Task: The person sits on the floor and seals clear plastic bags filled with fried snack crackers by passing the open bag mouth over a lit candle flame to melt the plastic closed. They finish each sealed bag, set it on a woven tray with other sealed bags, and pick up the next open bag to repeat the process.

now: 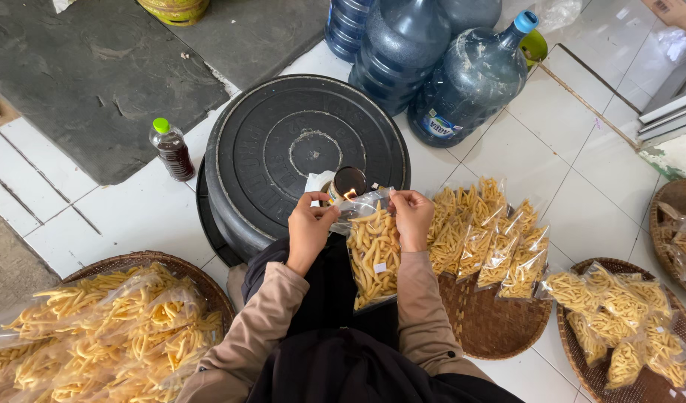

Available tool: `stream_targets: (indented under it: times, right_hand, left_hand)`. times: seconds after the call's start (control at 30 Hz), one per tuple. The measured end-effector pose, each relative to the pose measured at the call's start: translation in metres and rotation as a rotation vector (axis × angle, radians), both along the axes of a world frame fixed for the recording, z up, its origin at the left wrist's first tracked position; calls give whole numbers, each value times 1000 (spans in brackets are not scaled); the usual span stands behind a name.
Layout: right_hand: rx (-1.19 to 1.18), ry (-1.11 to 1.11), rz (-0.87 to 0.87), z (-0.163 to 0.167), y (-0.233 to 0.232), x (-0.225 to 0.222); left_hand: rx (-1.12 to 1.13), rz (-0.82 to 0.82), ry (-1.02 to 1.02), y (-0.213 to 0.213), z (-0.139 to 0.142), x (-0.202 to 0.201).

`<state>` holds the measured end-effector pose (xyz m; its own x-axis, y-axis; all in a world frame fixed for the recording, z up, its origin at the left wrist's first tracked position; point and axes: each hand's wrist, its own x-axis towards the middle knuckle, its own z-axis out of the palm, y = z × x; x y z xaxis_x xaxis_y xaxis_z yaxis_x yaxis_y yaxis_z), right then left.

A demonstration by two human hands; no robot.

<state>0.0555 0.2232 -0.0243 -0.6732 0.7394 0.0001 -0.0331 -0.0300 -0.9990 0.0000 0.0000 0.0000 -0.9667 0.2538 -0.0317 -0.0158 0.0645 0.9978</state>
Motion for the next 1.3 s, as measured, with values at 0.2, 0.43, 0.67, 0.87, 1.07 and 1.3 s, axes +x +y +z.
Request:
stream_targets:
  times: [0.2,0.43,0.67,0.87,1.07,1.3]
  right_hand:
    - [-1,4,-3,4,1,1]
    - [-4,-33,-35,8,3,2]
    - [1,-34,-43,11,4,4]
    - [11,-11,-46,11,6,5]
    - [-6,0,-51,13,10,6]
    - [26,-39,-89,16,14,9]
  left_hand:
    - [12,-9,-7,2,-3,-1]
    - [90,5,-25,6,-8,-2]
    - [201,-7,-57,11,-18,-3]
    - [238,-9,-64,14,-16,-3]
    - [162,10,-53,15,-12,-1]
    - [245,17,-55,23,-16,-1]
